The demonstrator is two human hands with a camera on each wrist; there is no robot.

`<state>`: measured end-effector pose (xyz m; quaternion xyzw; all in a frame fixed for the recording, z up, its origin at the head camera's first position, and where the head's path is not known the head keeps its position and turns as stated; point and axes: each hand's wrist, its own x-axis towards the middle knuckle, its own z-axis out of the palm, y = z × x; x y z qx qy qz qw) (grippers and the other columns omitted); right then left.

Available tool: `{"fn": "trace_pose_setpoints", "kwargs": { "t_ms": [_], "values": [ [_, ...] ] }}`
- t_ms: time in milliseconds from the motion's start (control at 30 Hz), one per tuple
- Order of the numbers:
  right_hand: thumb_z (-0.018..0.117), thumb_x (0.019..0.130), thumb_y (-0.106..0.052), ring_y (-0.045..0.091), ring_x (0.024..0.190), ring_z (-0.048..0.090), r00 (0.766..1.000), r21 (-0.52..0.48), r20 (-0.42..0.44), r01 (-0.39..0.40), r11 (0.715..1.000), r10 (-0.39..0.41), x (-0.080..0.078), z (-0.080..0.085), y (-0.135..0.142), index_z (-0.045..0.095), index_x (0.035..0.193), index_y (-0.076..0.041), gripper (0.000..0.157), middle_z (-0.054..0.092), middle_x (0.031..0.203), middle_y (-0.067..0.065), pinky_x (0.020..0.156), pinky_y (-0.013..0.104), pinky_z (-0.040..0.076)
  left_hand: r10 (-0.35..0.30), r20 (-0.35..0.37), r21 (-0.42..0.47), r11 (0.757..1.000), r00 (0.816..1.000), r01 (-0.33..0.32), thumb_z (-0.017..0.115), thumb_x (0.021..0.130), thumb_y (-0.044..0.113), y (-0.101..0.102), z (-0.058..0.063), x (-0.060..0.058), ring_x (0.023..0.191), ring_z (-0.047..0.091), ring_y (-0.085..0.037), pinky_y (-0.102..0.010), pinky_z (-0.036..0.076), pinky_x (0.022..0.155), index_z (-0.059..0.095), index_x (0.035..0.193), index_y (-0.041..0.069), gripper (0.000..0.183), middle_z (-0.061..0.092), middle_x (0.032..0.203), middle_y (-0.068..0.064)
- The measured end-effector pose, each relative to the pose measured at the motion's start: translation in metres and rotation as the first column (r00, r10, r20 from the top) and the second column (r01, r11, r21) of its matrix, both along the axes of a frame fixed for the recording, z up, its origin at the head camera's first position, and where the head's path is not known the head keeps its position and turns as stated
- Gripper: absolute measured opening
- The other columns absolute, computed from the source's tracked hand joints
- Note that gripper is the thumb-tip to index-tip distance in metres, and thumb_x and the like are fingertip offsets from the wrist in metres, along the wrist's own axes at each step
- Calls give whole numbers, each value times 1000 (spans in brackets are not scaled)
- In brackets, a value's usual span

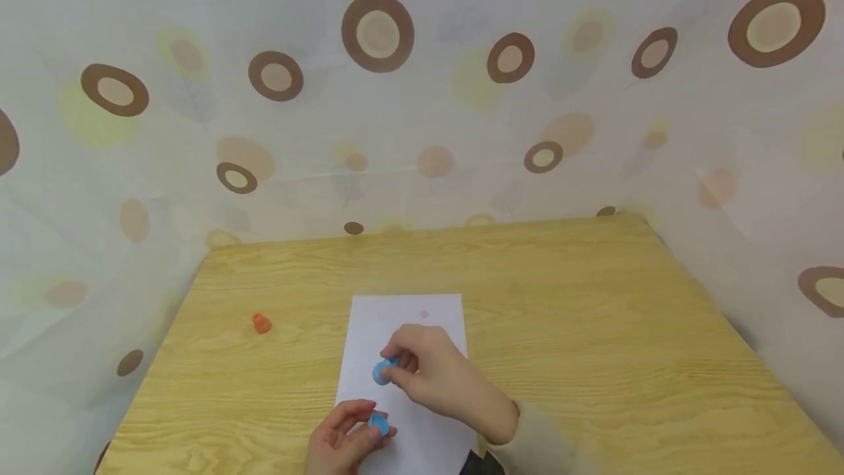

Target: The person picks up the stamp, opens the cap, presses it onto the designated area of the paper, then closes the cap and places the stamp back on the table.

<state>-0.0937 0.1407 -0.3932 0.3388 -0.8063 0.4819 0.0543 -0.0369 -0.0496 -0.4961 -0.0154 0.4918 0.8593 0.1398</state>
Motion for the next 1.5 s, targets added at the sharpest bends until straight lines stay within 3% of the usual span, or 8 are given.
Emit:
{"fn": "trace_pose_setpoints", "kwargs": {
  "t_ms": [233, 600, 833, 1133, 1267, 1367, 1500],
  "values": [
    [78, 83, 1, 4, 70, 62, 996, -34, -73, -60, 998, 58, 16, -11, -10, 67, 92, -6, 16, 68, 84, 3, 58, 17, 55, 38, -120, 85, 996, 992, -28, 70, 86, -8, -2, -6, -3, 87, 73, -25, -36, 59, 82, 65, 116, 8, 34, 65, 98, -7],
    [77, 84, 0, 3, 69, 62, 997, -66, -48, -64, 996, 61, 24, -18, -14, 66, 92, -5, 15, 68, 84, 4, 57, 18, 55, 46, -151, 164, 986, 987, -20, 67, 89, -8, -3, -7, -5, 94, 71, -23, -36, 58, 86, 63, 118, 4, 32, 67, 99, -5],
    [78, 84, 0, 4, 70, 62, 997, -71, -44, -67, 995, 64, 25, -22, -16, 66, 92, -5, 15, 68, 84, 4, 57, 18, 55, 36, -99, 159, 987, 994, -20, 71, 88, -4, -4, -5, -4, 96, 70, -18, -35, 57, 87, 65, 115, 5, 29, 68, 100, -4],
    [78, 83, 2, 2, 69, 63, 994, -44, -61, -96, 994, 93, 26, -26, -16, 67, 91, -4, 15, 69, 84, 4, 57, 15, 54, 41, -168, 178, 984, 985, -10, 68, 87, -9, -4, -6, -1, 93, 71, -16, -31, 57, 85, 75, 98, 11, 24, 68, 102, -9],
    [77, 82, 4, 1, 67, 62, 992, -43, -68, -109, 993, 106, 26, -26, -16, 68, 89, -4, 14, 68, 82, 4, 56, 14, 53, 63, -271, 235, 972, 960, 2, 66, 87, -13, -4, -9, -1, 93, 71, -16, -29, 58, 82, 76, 102, 10, 29, 71, 102, -8],
    [77, 81, 5, 0, 64, 61, 991, -44, -67, -116, 992, 113, 26, -25, -16, 68, 87, -4, 14, 67, 81, 5, 55, 14, 53, 83, -376, 293, 956, 923, 33, 63, 86, -17, -4, -11, -3, 94, 71, -18, -29, 58, 81, 75, 107, 4, 32, 72, 105, -8],
    [77, 80, 7, 1, 62, 62, 989, -57, -65, -137, 989, 134, 26, -24, -15, 67, 86, -3, 15, 67, 79, 6, 54, 14, 53, 95, -462, 326, 943, 882, 69, 62, 86, -19, -4, -11, -5, 93, 72, -18, -29, 59, 80, 73, 108, 0, 31, 72, 105, -9]
  ]
}}
